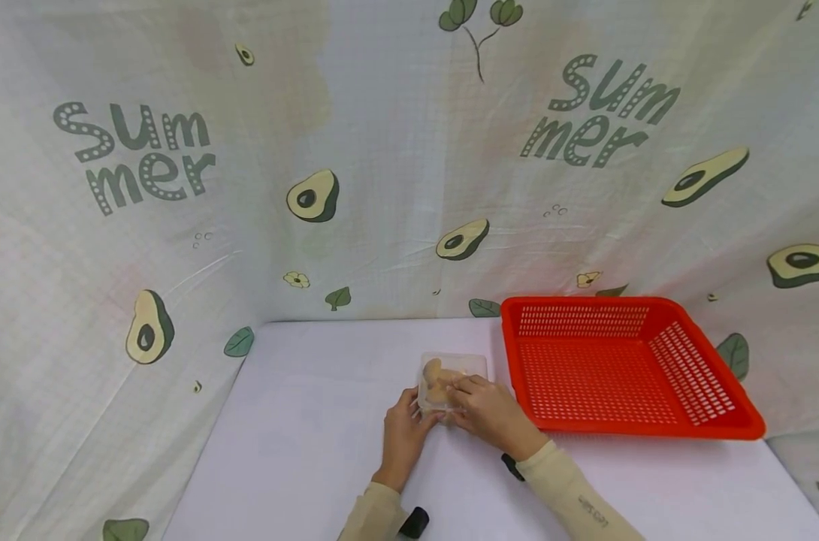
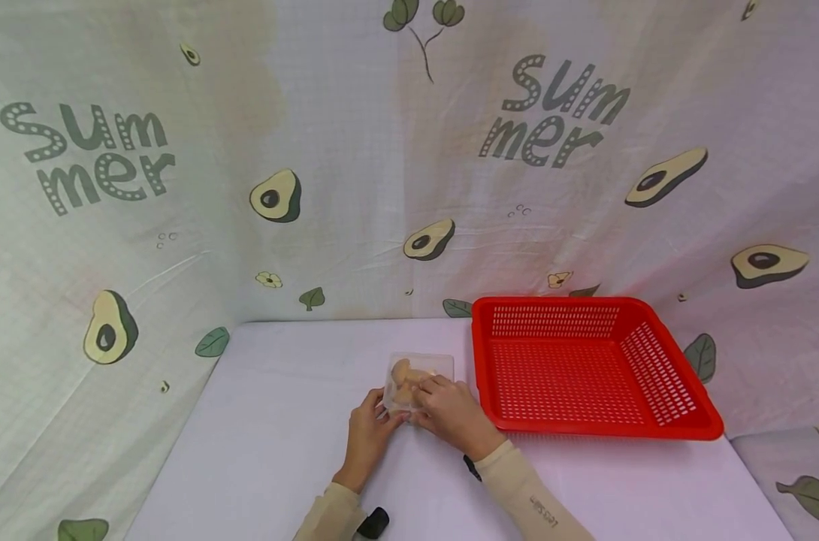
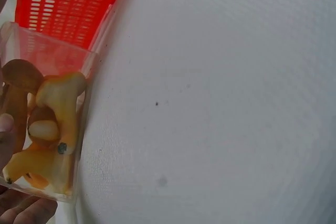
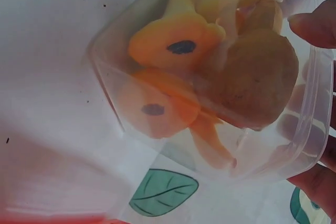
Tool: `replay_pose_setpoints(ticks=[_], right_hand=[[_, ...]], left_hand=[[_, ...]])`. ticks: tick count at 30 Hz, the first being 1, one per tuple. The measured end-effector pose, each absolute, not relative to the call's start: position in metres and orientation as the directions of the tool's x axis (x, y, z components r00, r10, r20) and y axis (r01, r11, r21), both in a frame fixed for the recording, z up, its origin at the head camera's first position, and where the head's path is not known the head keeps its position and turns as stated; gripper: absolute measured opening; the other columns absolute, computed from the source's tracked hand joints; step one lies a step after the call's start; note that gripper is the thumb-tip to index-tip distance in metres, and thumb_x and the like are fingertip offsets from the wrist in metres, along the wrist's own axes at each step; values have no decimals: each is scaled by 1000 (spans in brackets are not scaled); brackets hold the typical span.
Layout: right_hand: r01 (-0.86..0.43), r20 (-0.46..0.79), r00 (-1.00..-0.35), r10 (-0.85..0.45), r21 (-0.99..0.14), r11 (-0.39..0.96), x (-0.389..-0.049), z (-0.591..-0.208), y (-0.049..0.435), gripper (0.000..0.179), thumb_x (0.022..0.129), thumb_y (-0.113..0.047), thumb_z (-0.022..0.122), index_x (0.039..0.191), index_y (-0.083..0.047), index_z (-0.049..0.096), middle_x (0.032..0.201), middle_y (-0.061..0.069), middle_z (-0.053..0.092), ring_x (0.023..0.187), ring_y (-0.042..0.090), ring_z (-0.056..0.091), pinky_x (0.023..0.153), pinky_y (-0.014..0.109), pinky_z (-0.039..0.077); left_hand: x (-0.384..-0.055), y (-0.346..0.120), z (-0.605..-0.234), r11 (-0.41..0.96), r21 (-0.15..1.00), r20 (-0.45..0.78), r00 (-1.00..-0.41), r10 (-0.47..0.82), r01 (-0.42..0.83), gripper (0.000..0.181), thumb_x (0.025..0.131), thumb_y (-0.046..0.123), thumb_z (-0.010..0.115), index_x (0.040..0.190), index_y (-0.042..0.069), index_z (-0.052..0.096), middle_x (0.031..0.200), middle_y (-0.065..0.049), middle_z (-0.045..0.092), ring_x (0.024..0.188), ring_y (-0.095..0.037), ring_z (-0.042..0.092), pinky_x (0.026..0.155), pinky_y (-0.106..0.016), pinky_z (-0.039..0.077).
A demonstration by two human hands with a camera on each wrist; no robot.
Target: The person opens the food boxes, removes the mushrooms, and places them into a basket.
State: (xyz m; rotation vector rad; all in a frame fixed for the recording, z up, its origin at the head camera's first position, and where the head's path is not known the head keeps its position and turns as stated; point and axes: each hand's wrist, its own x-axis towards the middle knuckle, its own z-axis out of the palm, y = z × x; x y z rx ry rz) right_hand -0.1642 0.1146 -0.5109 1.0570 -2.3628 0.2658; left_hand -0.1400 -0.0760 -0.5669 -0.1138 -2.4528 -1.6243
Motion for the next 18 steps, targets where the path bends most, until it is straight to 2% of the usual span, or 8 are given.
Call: replay_pose_setpoints(ticks=[12, 18], right_hand=[[-761, 514, -542, -665, 34, 648, -167, -506, 116, 43, 70, -40, 99, 99, -11, 83, 104, 4, 79, 91, 20, 76, 75, 33, 68], [-773, 541, -550, -637, -42, 633, -169, -498, 115, 49, 71, -43, 98, 102, -9, 81, 100, 4, 80, 85, 18, 75, 71, 29, 67]], left_hand=[[-139, -72, -567, 399, 904, 200, -977, -74, 155, 54, 80, 6, 89, 126, -7, 64, 132, -32, 66, 121, -42, 68, 95, -36, 63], [-136, -71, -568, 406, 901, 212, -972, -104, 153, 51, 78, 5, 91, 120, -6, 66, 124, -33, 69, 116, -44, 70, 92, -42, 65]])
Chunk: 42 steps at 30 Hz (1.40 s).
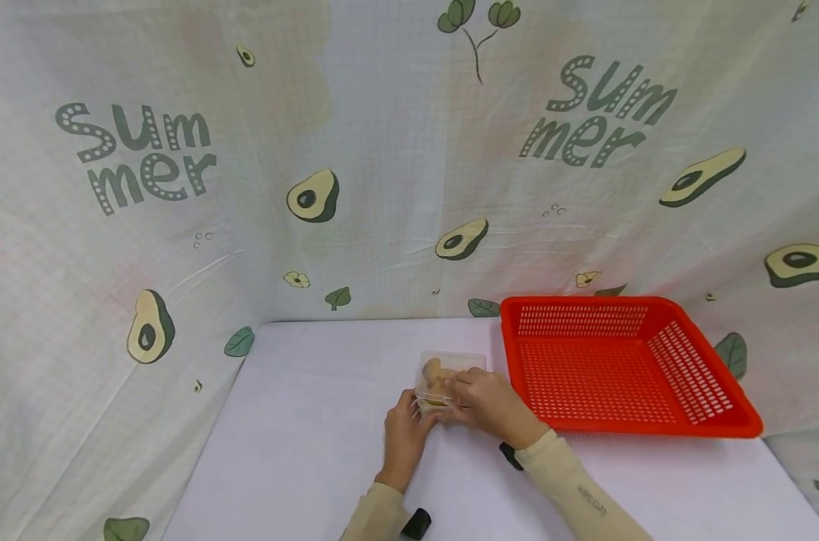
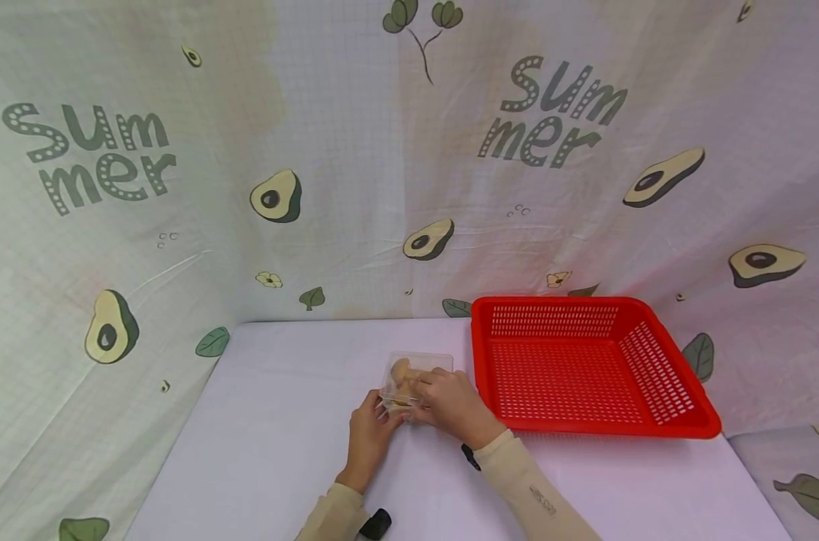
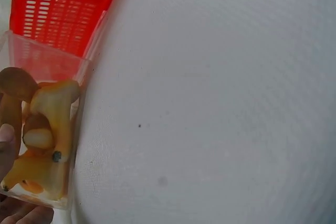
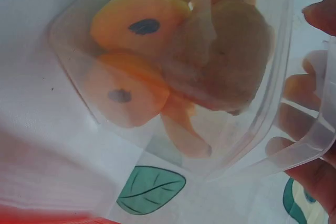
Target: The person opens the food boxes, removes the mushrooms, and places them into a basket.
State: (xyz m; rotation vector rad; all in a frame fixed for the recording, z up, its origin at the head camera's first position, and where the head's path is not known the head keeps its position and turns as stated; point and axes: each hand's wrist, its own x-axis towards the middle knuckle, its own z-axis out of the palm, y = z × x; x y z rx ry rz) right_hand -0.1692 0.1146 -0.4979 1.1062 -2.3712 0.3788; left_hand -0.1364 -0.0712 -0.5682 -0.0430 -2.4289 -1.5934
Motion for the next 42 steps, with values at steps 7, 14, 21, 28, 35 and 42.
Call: replay_pose_setpoints(ticks=[7, 14, 21, 28, 35, 42], right_hand=[[-735, 547, -604, -579, -103, 670, -169, -494, 118, 40, 74, -34, 98, 103, -12, 82, 97, 2, 78, 85, 18, 73, 72, 30, 67], [-657, 574, -695, -433, -263, 706, -170, -489, 125, 35, 79, -23, 95, 110, -11, 82, 113, 4, 78, 99, 21, 77, 79, 35, 68], [-628, 685, -689, -239, -399, 668, -177, -480, 124, 34, 80, -3, 91, 112, -5, 78, 113, 8, 76, 105, 27, 73, 91, 43, 65], [-612, 762, -635, -128, -394, 686, -181, -476, 120, 21, 81, 7, 86, 98, -4, 83, 103, 10, 70, 96, 30, 63, 79, 43, 65], [-505, 718, -689, -101, -375, 777, -174, -476, 112, 32, 85, 10, 81, 114, -3, 82, 111, 16, 64, 101, 36, 59, 82, 44, 66], [-502, 686, -715, -136, -368, 782, -175, -472, 105, 41, 87, 10, 78, 126, -2, 76, 124, 20, 64, 117, 41, 59, 93, 49, 65]], left_hand=[[-136, -73, -565, 416, 901, 163, -984, -66, 121, 54, 83, 7, 89, 128, -6, 62, 132, -33, 66, 121, -45, 68, 96, -42, 63], [-135, -74, -555, 320, 945, 68, -998, 11, 68, 58, 95, 9, 75, 144, -6, 48, 142, -25, 56, 124, -40, 60, 103, -51, 59], [-142, -72, -541, 261, 964, 77, -989, -123, 43, 38, 96, 4, 67, 131, -4, 58, 129, -18, 62, 108, -30, 63, 88, -35, 60], [-145, -75, -536, 222, 975, 43, -981, -190, 0, 32, 91, -5, 68, 124, -5, 65, 109, -15, 66, 87, -18, 60, 70, -20, 52], [-145, -75, -530, 153, 988, -4, -984, -180, -32, 32, 90, -10, 70, 121, -9, 69, 101, -17, 64, 75, -12, 60, 62, -17, 59], [-144, -78, -524, 130, 991, -1, -981, -193, -26, 34, 89, -13, 69, 123, -12, 68, 103, -20, 65, 76, -16, 65, 66, -30, 67]])
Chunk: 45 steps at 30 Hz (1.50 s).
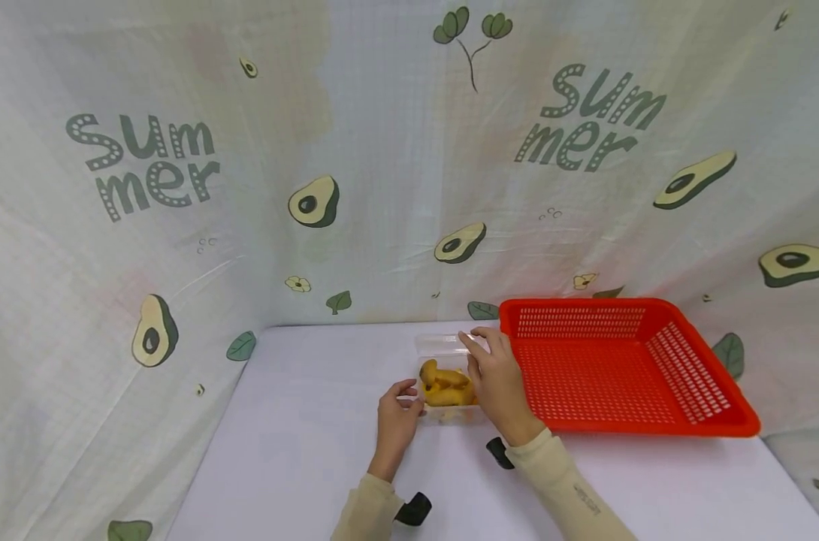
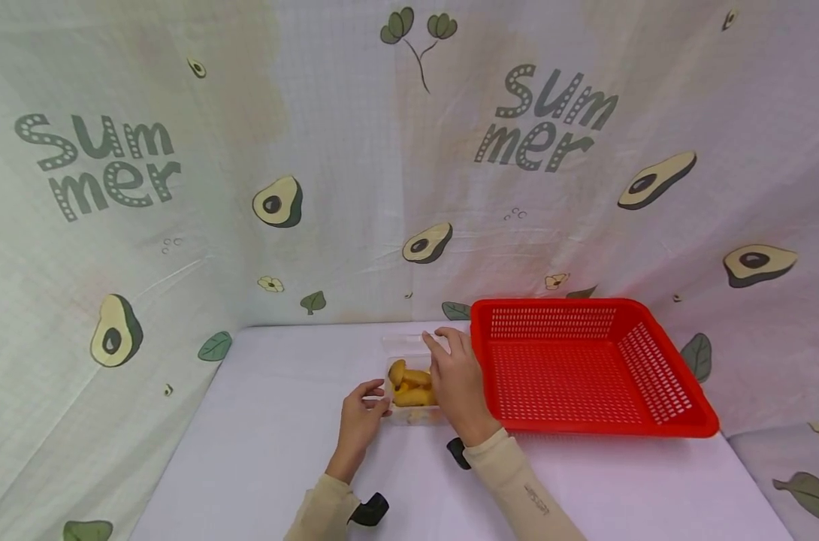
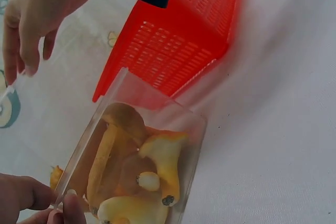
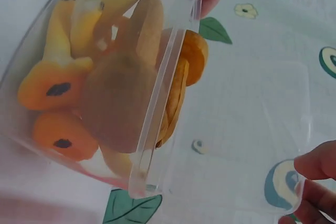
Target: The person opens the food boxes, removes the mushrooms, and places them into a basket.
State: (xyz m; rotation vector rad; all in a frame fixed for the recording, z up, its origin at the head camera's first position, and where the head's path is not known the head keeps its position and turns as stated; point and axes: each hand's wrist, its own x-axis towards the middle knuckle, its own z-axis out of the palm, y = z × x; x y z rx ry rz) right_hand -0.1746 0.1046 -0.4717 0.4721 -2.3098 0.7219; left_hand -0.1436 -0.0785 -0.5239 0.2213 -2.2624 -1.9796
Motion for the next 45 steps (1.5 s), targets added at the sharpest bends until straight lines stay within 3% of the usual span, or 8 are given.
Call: replay_pose_setpoints(ticks=[5, 11, 21, 36, 41, 45], right_hand=[[-475, 636, -753, -168, -349, 808, -177, -470, 100, 49, 88, 4, 81, 136, -2, 71, 138, 20, 62, 127, 39, 59, 103, 49, 60], [-471, 594, -781, -191, -359, 806, -183, -465, 97, 61, 87, 3, 82, 144, 4, 61, 153, 23, 55, 142, 42, 51, 117, 57, 47], [-394, 399, -883, -246, -348, 851, -199, -465, 91, 80, 93, -8, 79, 160, 6, 37, 170, 25, 28, 157, 46, 27, 127, 60, 30], [-416, 324, -889, -322, -280, 865, -205, -473, 90, 82, 96, -16, 77, 160, 10, 33, 172, 31, 11, 158, 51, 18, 128, 61, 29], [-454, 339, -871, -357, -273, 848, -195, -477, 93, 82, 95, -17, 79, 159, 10, 35, 171, 32, 15, 157, 51, 21, 127, 62, 29], [-492, 372, -847, -381, -275, 826, -181, -482, 96, 76, 92, -16, 82, 155, 6, 45, 168, 30, 29, 152, 52, 33, 125, 63, 34]], left_hand=[[-143, -80, -522, 137, 990, -13, -979, -205, -41, 36, 88, -14, 68, 124, -12, 68, 105, -20, 64, 76, -14, 63, 68, -35, 68], [-144, -81, -521, 160, 986, -14, -980, -199, -47, 36, 88, -13, 68, 124, -12, 68, 105, -19, 65, 75, -12, 62, 68, -31, 68], [-146, -82, -519, 140, 989, -29, -982, -184, -56, 37, 89, -13, 68, 126, -14, 68, 107, -22, 66, 74, -14, 64, 65, -24, 65], [-144, -81, -521, 144, 988, -20, -980, -199, -49, 37, 88, -14, 68, 125, -13, 69, 106, -19, 66, 74, -15, 67, 68, -38, 68], [-144, -82, -522, 149, 988, -14, -979, -204, -45, 37, 87, -13, 69, 125, -13, 69, 106, -19, 66, 72, -14, 67, 69, -42, 68], [-145, -82, -523, 156, 987, -14, -980, -199, -46, 38, 88, -13, 69, 126, -14, 68, 107, -20, 66, 72, -14, 67, 70, -44, 68]])
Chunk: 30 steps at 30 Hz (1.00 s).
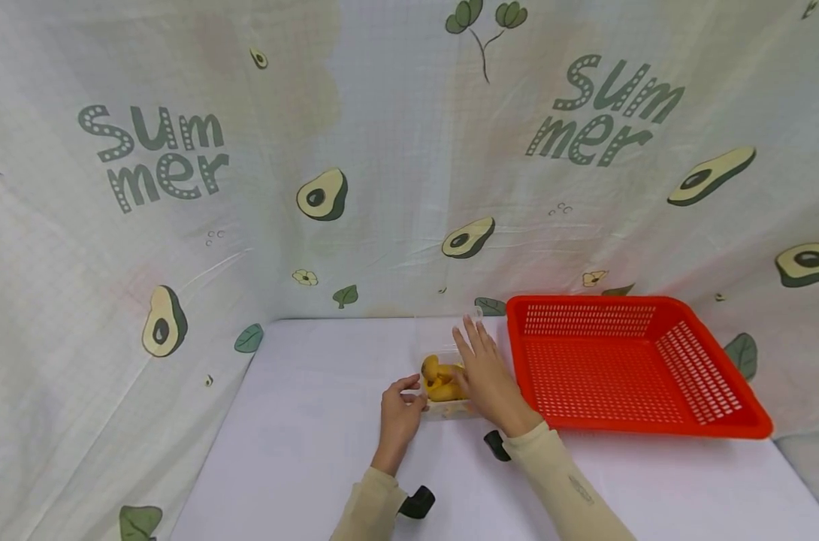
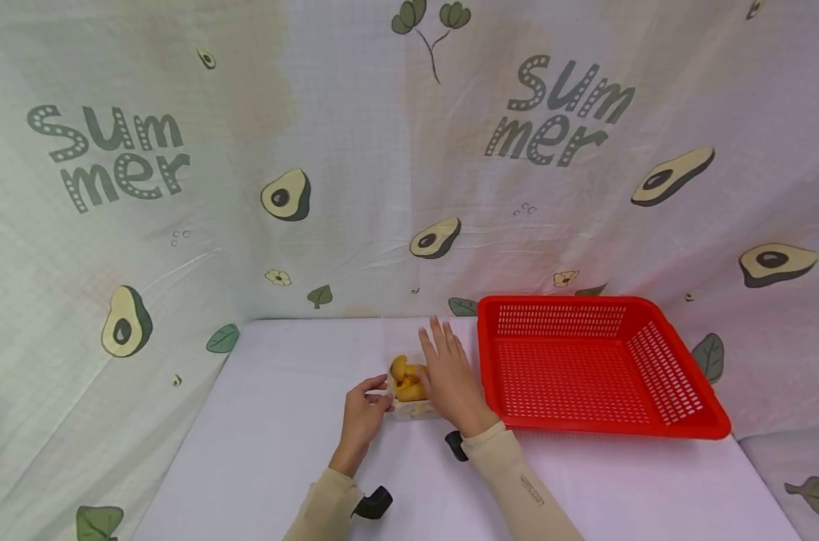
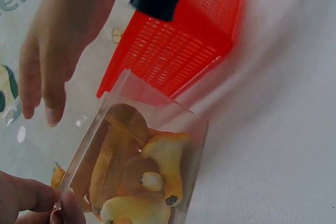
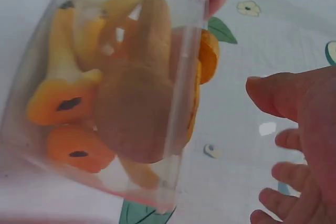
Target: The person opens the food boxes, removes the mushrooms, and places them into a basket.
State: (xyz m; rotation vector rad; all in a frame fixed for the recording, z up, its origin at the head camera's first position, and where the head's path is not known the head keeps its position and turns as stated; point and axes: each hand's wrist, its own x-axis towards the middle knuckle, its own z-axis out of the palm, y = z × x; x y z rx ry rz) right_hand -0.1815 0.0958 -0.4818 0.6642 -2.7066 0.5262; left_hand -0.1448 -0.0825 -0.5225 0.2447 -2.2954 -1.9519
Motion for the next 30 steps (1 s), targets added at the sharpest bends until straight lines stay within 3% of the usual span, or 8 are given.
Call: replay_pose_setpoints(ticks=[3, 7, 10, 13, 19, 24, 30], right_hand=[[-520, 396, -831, -391, -299, 800, -171, -485, 98, 63, 88, -14, 86, 144, 0, 61, 159, 25, 45, 142, 48, 46, 120, 63, 43], [-553, 401, -817, -414, -344, 759, -163, -486, 101, 41, 86, -11, 88, 124, -7, 76, 134, 15, 66, 121, 36, 61, 106, 54, 56], [-567, 374, -816, -441, -365, 739, -162, -486, 102, 30, 85, -10, 89, 114, -10, 81, 114, 6, 71, 105, 27, 65, 94, 44, 61], [-568, 343, -819, -460, -379, 730, -162, -486, 102, 24, 84, -12, 89, 108, -11, 84, 104, 0, 71, 96, 20, 64, 86, 36, 63], [-568, 351, -818, -455, -380, 730, -167, -492, 100, 24, 85, -10, 88, 108, -10, 82, 107, 2, 72, 95, 22, 65, 83, 37, 63], [-515, 376, -844, -383, -370, 773, -172, -498, 96, 32, 83, -6, 90, 113, -7, 80, 112, 8, 73, 100, 28, 66, 89, 43, 62], [-465, 385, -857, -343, -290, 836, -178, -504, 93, 32, 84, -8, 89, 115, -5, 79, 114, 10, 74, 104, 31, 64, 93, 47, 60]], left_hand=[[-146, -83, -522, 156, 986, -20, -981, -195, -51, 38, 88, -13, 69, 126, -14, 67, 107, -20, 65, 73, -15, 67, 71, -45, 68], [-147, -84, -520, 147, 988, -19, -981, -194, -49, 39, 88, -14, 69, 127, -15, 67, 107, -21, 65, 73, -16, 67, 70, -43, 68], [-147, -85, -519, 145, 988, -29, -981, -193, -58, 39, 88, -14, 69, 127, -14, 67, 108, -20, 65, 74, -16, 67, 69, -38, 68], [-147, -84, -520, 151, 986, -42, -981, -191, -71, 39, 89, -14, 70, 128, -14, 67, 109, -21, 65, 76, -15, 67, 68, -33, 68], [-147, -84, -520, 164, 983, -45, -981, -190, -77, 38, 90, -13, 70, 128, -13, 67, 111, -20, 66, 76, -15, 66, 70, -39, 68], [-148, -84, -520, 163, 984, -36, -980, -194, -68, 38, 90, -13, 69, 128, -13, 68, 111, -21, 66, 75, -15, 66, 72, -44, 68], [-148, -84, -524, 154, 986, -25, -980, -197, -56, 38, 90, -13, 69, 128, -13, 68, 112, -21, 65, 76, -13, 64, 73, -43, 68]])
